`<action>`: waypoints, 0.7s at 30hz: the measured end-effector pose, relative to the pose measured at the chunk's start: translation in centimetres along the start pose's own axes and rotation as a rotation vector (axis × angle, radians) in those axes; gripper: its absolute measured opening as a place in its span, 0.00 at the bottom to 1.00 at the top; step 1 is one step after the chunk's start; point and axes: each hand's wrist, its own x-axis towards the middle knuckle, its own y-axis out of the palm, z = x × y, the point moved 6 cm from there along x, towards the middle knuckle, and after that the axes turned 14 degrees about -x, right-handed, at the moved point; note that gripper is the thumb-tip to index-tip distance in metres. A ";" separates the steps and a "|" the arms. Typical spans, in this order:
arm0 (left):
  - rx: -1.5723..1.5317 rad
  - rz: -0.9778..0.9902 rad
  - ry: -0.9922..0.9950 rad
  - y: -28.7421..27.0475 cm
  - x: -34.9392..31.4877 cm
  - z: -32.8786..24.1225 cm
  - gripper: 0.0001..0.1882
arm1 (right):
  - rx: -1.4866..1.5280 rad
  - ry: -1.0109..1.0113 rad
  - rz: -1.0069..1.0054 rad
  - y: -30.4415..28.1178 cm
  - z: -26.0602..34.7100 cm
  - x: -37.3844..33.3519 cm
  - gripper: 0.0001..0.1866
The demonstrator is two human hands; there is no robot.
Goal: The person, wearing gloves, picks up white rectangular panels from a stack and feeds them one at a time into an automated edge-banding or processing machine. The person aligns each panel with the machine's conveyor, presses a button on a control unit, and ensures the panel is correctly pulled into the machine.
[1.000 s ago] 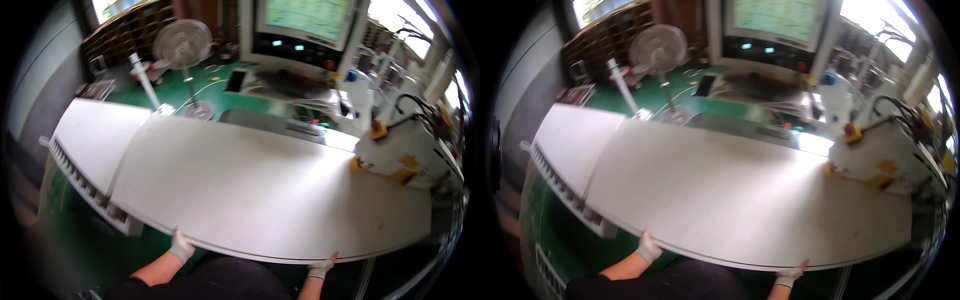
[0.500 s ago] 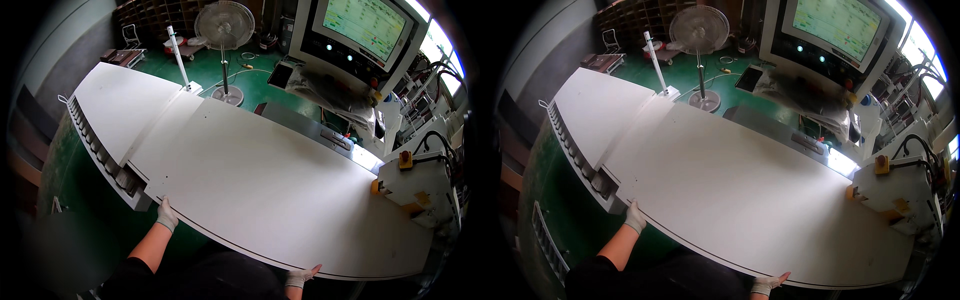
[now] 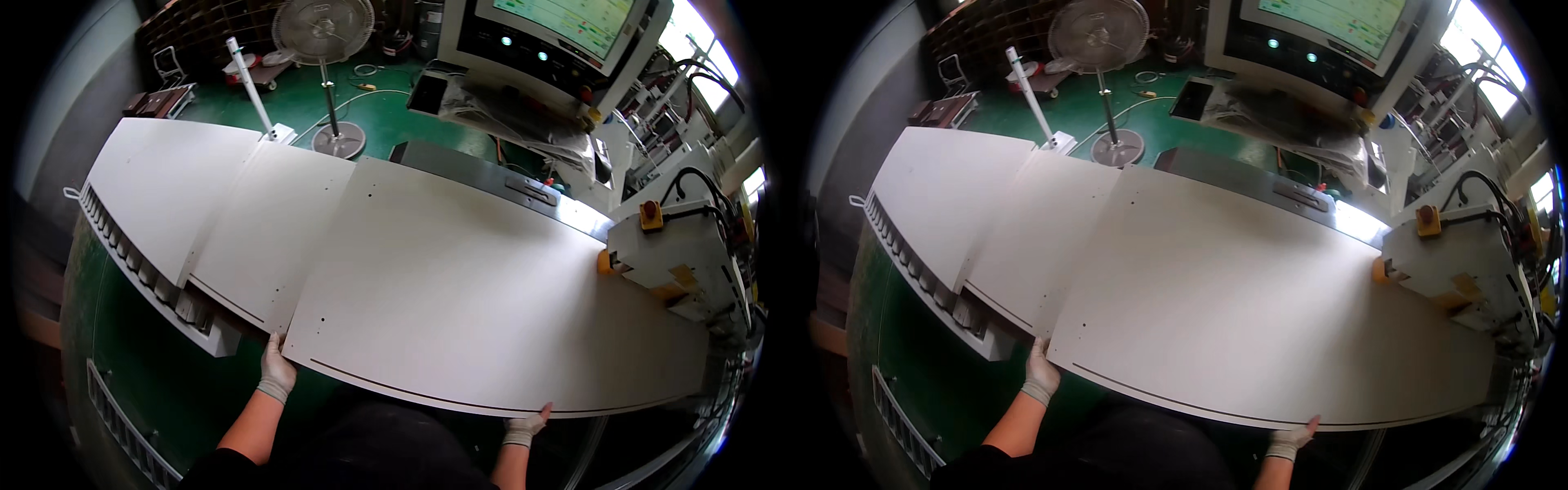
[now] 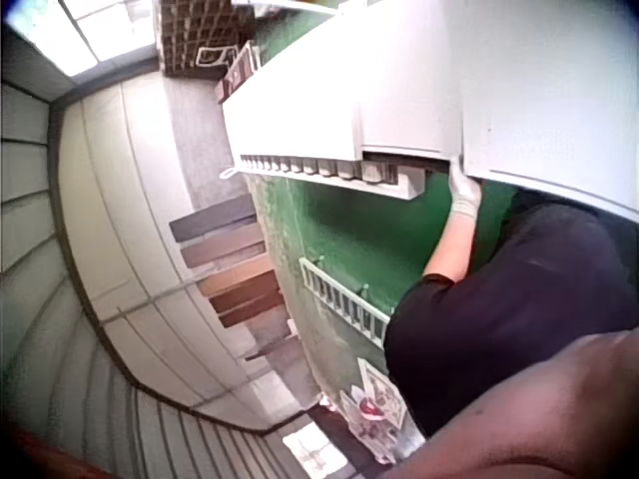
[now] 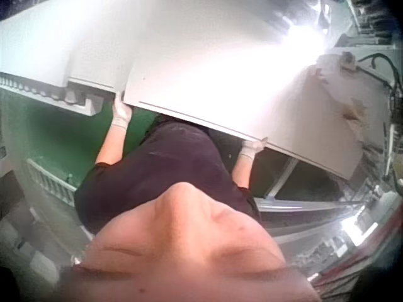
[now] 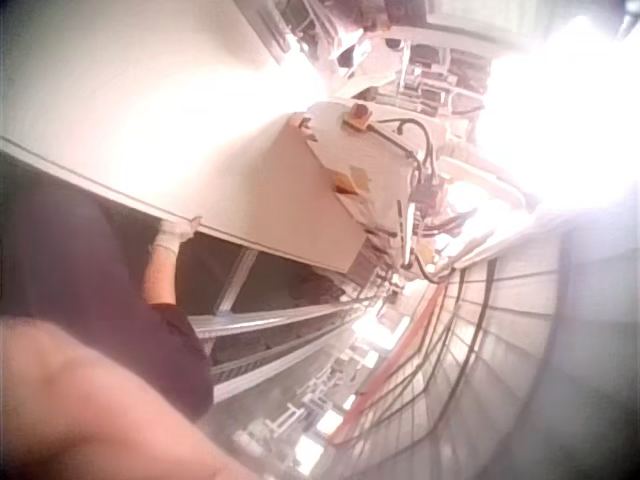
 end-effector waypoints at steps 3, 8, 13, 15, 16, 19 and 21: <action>0.798 0.214 0.139 1.8 1.4 -0.5 0.28 | -0.182 -0.044 -0.043 2.2 -8.5 -4.0 0.34; 1.201 0.330 0.015 4.7 2.4 4.5 0.32 | -0.030 -0.024 0.097 6.9 -11.1 -5.7 0.39; 1.135 0.470 -0.110 8.2 1.2 9.2 0.33 | -0.034 -0.091 0.048 6.1 -5.6 -3.6 0.40; 1.186 0.575 -0.111 10.2 0.9 10.5 0.31 | -0.018 -0.112 0.045 4.9 -3.9 -2.5 0.39; 1.219 0.625 -0.104 11.3 0.6 11.1 0.31 | -0.004 -0.114 0.022 4.1 -3.0 -1.9 0.37; 1.590 0.765 -0.116 16.0 2.4 13.1 0.27 | -0.007 -0.204 0.017 2.1 -0.1 -0.3 0.36; 1.599 0.903 0.380 22.4 3.3 13.5 0.25 | 0.067 -0.208 -0.002 1.3 0.6 0.0 0.33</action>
